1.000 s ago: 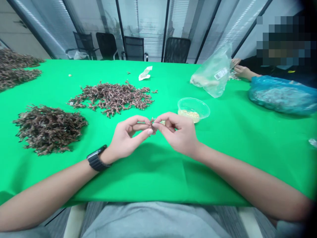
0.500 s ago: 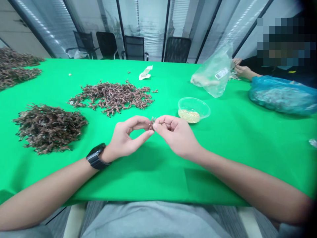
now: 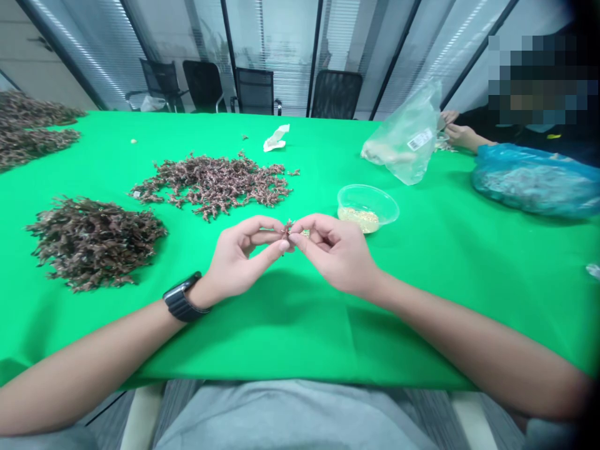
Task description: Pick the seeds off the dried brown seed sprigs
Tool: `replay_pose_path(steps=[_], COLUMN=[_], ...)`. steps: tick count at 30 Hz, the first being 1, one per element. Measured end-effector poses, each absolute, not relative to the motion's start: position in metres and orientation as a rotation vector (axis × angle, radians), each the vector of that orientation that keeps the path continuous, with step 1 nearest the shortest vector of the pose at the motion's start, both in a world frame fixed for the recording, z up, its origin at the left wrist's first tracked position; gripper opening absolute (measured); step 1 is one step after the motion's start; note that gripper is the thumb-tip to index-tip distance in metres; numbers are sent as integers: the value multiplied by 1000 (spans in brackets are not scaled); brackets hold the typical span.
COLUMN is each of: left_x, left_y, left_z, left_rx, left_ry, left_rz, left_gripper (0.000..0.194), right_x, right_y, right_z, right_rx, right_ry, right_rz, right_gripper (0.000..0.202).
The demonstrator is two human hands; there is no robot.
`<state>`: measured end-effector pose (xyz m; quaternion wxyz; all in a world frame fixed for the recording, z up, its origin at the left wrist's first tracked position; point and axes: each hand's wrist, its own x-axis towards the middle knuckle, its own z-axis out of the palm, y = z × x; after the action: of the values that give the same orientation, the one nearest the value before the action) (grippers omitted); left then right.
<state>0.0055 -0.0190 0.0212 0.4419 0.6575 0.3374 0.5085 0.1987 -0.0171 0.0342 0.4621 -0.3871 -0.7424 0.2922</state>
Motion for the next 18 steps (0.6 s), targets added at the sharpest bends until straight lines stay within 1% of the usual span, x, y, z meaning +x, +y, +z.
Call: replay_pose_path(steps=[4,8,10,13,18], left_x=[5,4,3,4,5], left_y=[-19,-19,-20,-22,-24], left_z=[21,18,18,19,20], left_rx=[1532,1523,1528,1537,1605], left_ry=[785,764,773,770,784], left_rz=[1228,1210,1205,1190,1228], left_gripper=[31,33,34,34,32], right_x=[203,208,211,212,203], right_y=[-14,-8,-5,-4,-15], right_z=[28,22,20,20,29], right_rx=[-825,-673,-626,-605,-824], right_ry=[-1939,-2019,-2070,-2107,-1927], right_rz=[271,87,61,74,334], right_gripper=[9,12,15,13,10])
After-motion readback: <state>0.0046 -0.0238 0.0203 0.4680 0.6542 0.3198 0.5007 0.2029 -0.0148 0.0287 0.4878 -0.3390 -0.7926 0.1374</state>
